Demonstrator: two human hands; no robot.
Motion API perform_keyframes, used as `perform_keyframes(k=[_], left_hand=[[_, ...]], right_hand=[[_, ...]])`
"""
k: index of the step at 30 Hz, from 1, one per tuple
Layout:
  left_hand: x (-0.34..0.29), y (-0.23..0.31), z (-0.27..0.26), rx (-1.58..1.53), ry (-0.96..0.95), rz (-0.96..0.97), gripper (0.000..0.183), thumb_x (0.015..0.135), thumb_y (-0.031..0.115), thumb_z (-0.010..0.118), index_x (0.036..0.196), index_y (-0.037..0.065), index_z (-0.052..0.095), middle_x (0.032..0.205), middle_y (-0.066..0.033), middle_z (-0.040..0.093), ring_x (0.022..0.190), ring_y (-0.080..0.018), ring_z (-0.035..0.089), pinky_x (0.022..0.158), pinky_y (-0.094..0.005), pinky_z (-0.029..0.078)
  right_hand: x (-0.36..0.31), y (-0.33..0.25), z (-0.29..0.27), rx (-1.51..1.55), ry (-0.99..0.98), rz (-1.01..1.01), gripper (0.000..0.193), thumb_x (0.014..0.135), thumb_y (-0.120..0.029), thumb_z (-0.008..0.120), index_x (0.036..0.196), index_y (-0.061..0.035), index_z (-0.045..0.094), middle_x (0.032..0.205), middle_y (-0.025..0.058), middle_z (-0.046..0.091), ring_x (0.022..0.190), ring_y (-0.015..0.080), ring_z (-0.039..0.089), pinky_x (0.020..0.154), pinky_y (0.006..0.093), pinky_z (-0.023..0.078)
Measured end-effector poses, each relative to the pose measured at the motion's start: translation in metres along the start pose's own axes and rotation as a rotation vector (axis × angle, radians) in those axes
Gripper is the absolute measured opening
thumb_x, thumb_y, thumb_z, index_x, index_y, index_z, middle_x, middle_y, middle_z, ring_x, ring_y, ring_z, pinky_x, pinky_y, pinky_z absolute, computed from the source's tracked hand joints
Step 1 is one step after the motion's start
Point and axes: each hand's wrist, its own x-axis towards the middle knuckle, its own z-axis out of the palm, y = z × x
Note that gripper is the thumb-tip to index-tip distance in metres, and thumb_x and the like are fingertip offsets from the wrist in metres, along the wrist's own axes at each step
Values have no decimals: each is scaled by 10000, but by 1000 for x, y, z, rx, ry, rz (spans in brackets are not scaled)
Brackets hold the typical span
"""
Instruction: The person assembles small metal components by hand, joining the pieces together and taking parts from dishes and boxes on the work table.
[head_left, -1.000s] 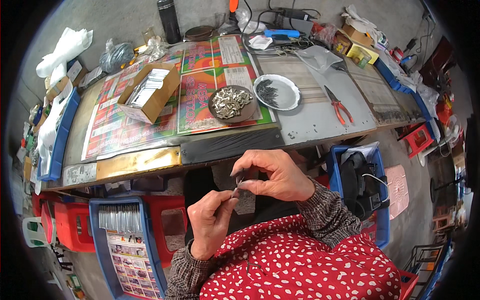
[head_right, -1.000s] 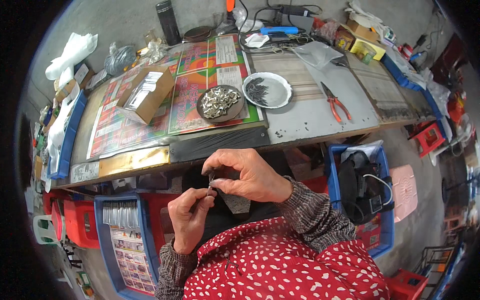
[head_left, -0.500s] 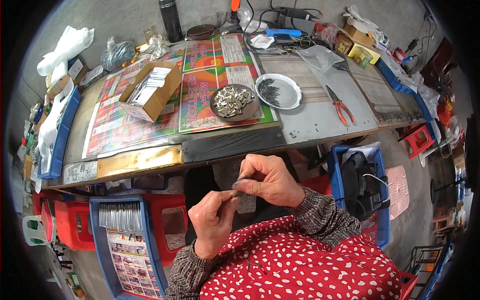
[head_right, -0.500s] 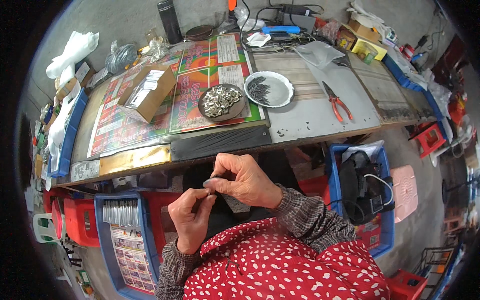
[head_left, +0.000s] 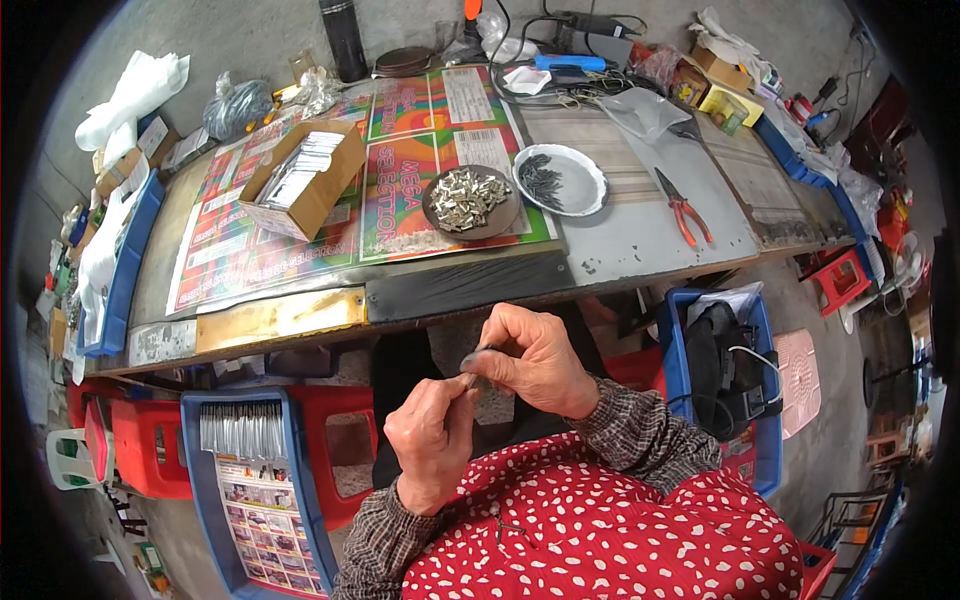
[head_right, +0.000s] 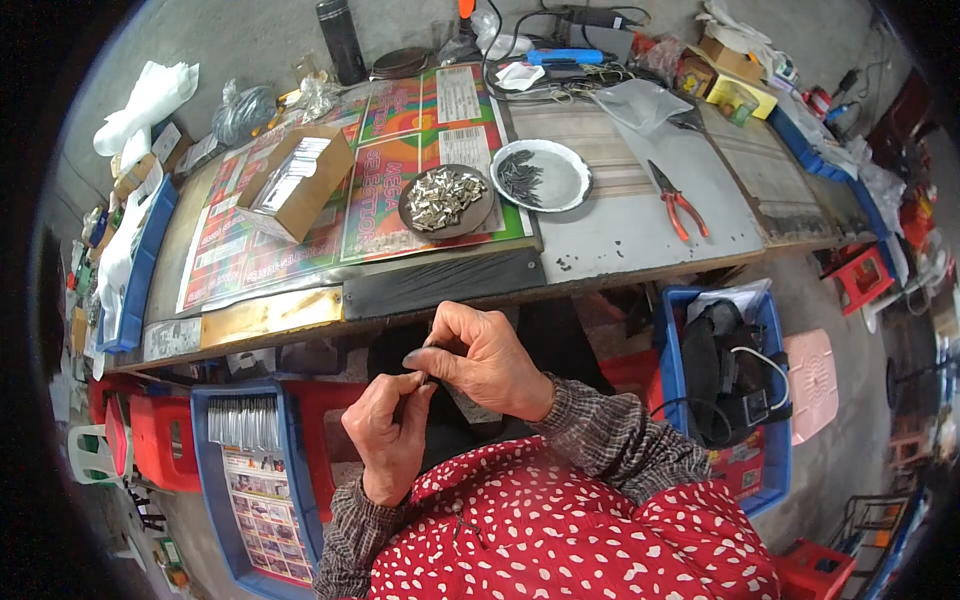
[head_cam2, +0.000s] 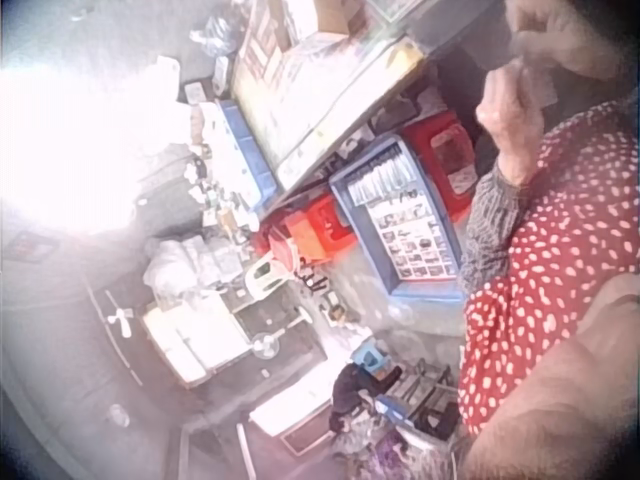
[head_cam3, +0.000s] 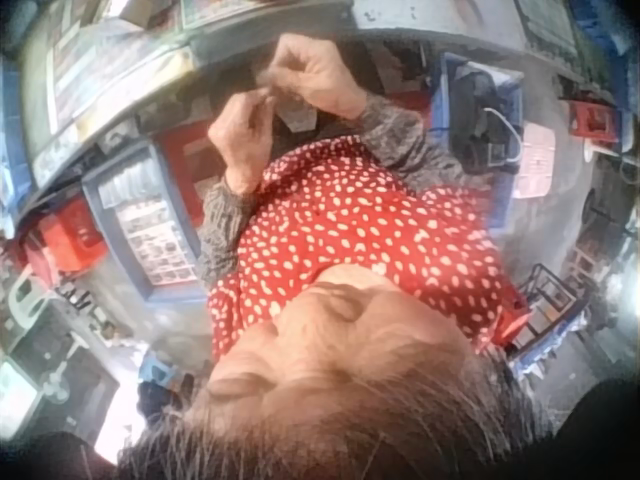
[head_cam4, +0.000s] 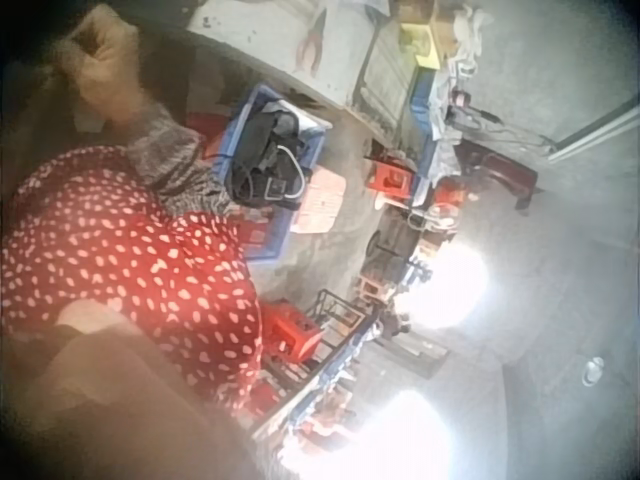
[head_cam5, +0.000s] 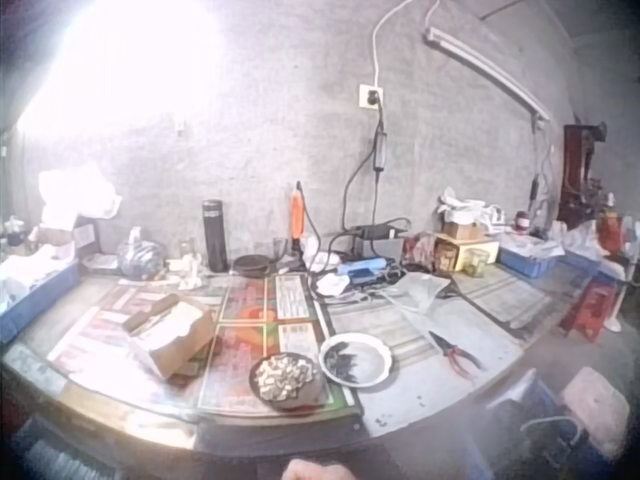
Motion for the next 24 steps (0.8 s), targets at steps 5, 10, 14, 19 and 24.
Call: perform_keyframes(k=[5, 10, 14, 19, 24], left_hand=[[0, -3, -2, -150, -66, -170, 101, 732, -2, 681, 793, -13, 601, 675, -101, 605, 563, -165, 591, 495, -259, 441], [-6, -10, -2, -320, -135, -246, 105, 730, -2, 684, 794, -13, 602, 680, -101, 608, 568, -159, 593, 499, -243, 445], [-1, -4, -1, -29, -40, -36, 111, 735, 2, 690, 803, -17, 605, 692, -90, 619, 567, -117, 589, 506, -227, 449], [-1, -2, -1, -102, -26, -117, 87, 761, -34, 665, 788, -38, 583, 703, -57, 628, 604, -68, 575, 545, -201, 448], [-2, -6, -3, -353, -113, -260, 96, 749, -4, 684, 802, -18, 606, 686, -75, 617, 564, -87, 576, 501, -215, 436]], right_hand=[[3, -5, 1, 83, -12, 8, 158, 853, -128, 639, 819, -19, 529, 715, 0, 558, 582, 14, 478, 491, 175, 389], [1, -3, -7, 160, -125, 90, 164, 847, -118, 644, 813, -17, 519, 708, 3, 566, 567, 20, 478, 476, 176, 387], [1, 4, 3, 32, -6, -46, 161, 852, -120, 639, 814, -17, 521, 676, -6, 561, 541, 20, 469, 449, 174, 372], [3, -2, 7, 33, 72, -51, 168, 852, -122, 639, 804, -20, 514, 658, -14, 545, 537, 20, 469, 445, 172, 368], [2, 1, -7, 187, -103, 30, 190, 848, -124, 645, 782, -29, 494, 639, -21, 527, 532, 24, 469, 453, 172, 367]])
